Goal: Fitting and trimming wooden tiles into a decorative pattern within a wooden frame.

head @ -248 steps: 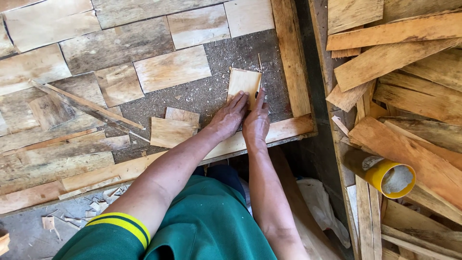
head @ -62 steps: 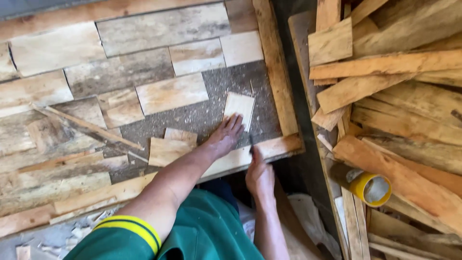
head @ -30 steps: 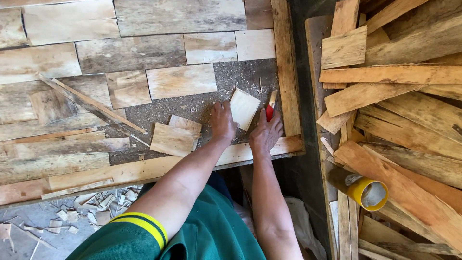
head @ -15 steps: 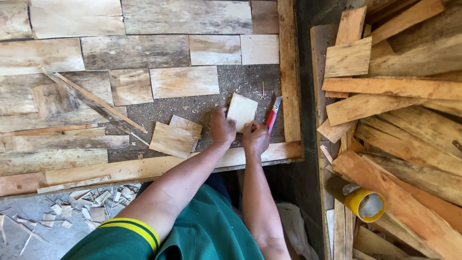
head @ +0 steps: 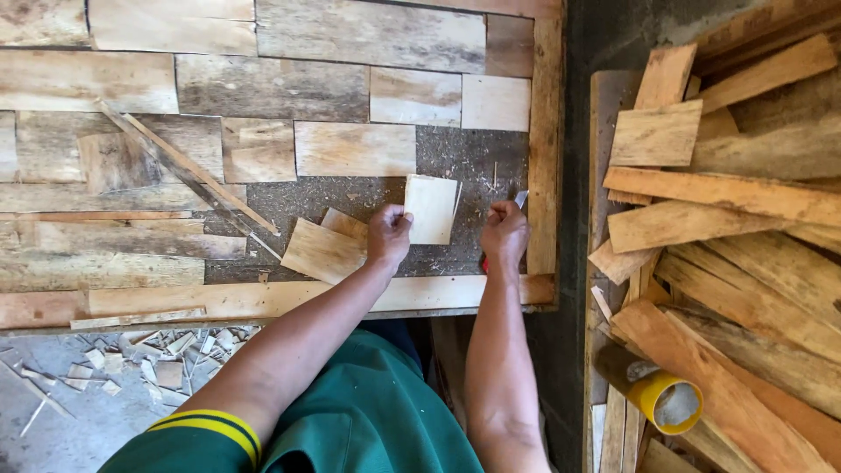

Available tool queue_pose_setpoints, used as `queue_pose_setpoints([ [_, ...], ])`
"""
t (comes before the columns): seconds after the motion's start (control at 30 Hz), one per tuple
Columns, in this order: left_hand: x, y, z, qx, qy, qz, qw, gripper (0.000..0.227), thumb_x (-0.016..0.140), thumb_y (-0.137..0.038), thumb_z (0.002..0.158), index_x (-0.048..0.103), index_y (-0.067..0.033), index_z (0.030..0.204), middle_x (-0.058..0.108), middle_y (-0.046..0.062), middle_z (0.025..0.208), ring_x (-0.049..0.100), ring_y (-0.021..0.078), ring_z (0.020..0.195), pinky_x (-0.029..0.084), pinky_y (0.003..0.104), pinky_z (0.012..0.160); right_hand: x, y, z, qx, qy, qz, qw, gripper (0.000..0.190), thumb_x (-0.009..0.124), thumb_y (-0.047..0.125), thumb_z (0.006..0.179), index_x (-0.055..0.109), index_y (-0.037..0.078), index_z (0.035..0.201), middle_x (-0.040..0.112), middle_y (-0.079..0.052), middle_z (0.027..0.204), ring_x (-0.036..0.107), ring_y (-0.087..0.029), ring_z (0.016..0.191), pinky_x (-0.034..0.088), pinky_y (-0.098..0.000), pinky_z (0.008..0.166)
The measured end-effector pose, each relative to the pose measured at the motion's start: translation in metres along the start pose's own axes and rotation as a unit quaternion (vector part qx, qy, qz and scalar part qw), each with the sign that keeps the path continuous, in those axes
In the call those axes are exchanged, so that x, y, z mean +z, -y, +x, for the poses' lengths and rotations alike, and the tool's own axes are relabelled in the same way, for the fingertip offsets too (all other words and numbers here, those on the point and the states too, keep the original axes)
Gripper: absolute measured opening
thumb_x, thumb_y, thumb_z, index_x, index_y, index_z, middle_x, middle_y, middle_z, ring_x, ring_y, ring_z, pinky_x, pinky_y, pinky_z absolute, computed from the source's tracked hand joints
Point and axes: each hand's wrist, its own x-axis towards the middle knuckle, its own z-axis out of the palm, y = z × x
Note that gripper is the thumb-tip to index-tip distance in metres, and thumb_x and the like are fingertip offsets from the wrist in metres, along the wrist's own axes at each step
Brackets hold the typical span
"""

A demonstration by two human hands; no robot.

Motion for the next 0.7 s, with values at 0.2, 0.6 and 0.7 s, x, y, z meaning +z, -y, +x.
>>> queue_pose_setpoints([
  [0.2,-0.012,-0.025,-0.008,-0.053,0.010,0.005,0.999,0.003,0.070,-0.007,0.096,0.070,-0.0047,0.095,0.066,-0.001,0.076,0.055,0.0072,0.064,0.047,0.025,0.056,0.041,-0.006,0.011,-0.023,0.115,-0.071,0.991,0.018,0.069,0.019,0.099,0.071,0.004,0.110,0.074,-0.011,0.092,0.069,-0.023,0.074,0.056,-0.0433,0.067],
  [0.6,-0.009,-0.031,-0.003,0.011,0.008,0.048,0.999,0.009,0.072,-0.012,0.093,0.071,-0.0039,0.095,0.074,0.004,0.078,0.066,0.0107,0.067,0.053,0.028,0.062,0.041,0.030,0.000,0.097,0.101,0.134,0.981,0.018,0.063,0.019,0.098,0.078,0.008,0.096,0.072,-0.002,0.073,0.061,-0.009,0.060,0.050,-0.0284,0.054],
  [0.7,-0.018,-0.041,-0.005,-0.032,-0.061,0.068,0.995,0.011,0.073,-0.014,0.094,0.072,-0.0035,0.094,0.075,0.009,0.079,0.068,0.0179,0.068,0.054,0.034,0.063,0.039,-0.008,0.028,0.004,0.015,0.089,0.996,0.019,0.062,0.014,0.097,0.079,0.006,0.093,0.074,-0.004,0.075,0.066,-0.013,0.062,0.053,-0.0324,0.055],
])
